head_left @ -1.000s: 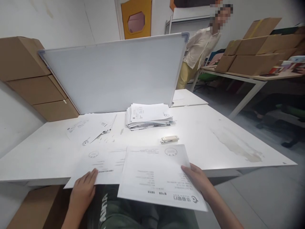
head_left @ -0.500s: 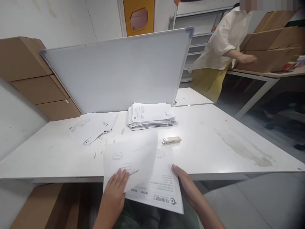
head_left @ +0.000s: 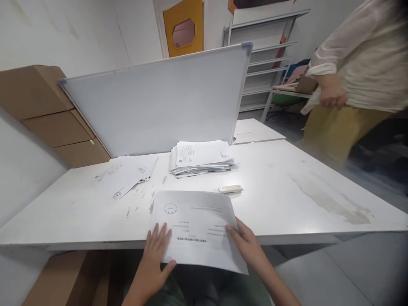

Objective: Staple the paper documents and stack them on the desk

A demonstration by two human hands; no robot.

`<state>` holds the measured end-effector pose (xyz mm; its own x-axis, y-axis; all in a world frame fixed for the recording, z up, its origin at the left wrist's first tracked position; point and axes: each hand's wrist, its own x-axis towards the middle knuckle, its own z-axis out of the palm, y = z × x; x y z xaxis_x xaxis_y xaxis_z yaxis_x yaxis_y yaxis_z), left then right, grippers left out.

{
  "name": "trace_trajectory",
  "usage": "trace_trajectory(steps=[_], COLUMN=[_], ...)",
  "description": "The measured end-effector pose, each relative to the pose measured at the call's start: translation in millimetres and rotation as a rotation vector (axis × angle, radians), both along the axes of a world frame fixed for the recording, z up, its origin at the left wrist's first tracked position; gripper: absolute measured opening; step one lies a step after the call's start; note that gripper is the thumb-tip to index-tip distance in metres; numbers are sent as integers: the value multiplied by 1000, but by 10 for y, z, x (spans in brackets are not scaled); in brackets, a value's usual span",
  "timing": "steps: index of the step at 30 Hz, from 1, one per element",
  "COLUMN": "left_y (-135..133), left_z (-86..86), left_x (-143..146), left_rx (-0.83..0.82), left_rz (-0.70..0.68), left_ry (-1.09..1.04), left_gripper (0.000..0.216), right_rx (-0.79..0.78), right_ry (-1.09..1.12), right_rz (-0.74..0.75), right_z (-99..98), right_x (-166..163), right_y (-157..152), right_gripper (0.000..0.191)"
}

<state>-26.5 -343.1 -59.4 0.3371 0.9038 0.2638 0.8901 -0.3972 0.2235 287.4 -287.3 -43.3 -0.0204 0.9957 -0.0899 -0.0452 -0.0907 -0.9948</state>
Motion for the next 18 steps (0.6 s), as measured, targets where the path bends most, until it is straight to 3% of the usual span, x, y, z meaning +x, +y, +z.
trace_trajectory(steps=[4,6,9,12,15,18], left_y=[267,416,571,637,672,711], left_z=[-68,-8,149,240,185,26], left_x=[-190,-260,-307,-287,-256,-273], left_rx=[-32,-75,42,243,322,216], left_rz=[478,586,567,565,552,537], left_ry=[-604,-918,-1199,-1267,-1289,-1237], left_gripper=[82,83,67,52,47,49], right_rx=[98,152,238,279,279,248], right_ry=[-25,-36,-69,-48,-11,33], right_rz=[35,31,5,-14,-50,-94], right_z=[187,271,355,345,209,14], right_x=[-49,-84,-113,-125,-147,-171], right_y=[20,30,56,104,162,196], right_gripper=[54,51,44,39,39,35])
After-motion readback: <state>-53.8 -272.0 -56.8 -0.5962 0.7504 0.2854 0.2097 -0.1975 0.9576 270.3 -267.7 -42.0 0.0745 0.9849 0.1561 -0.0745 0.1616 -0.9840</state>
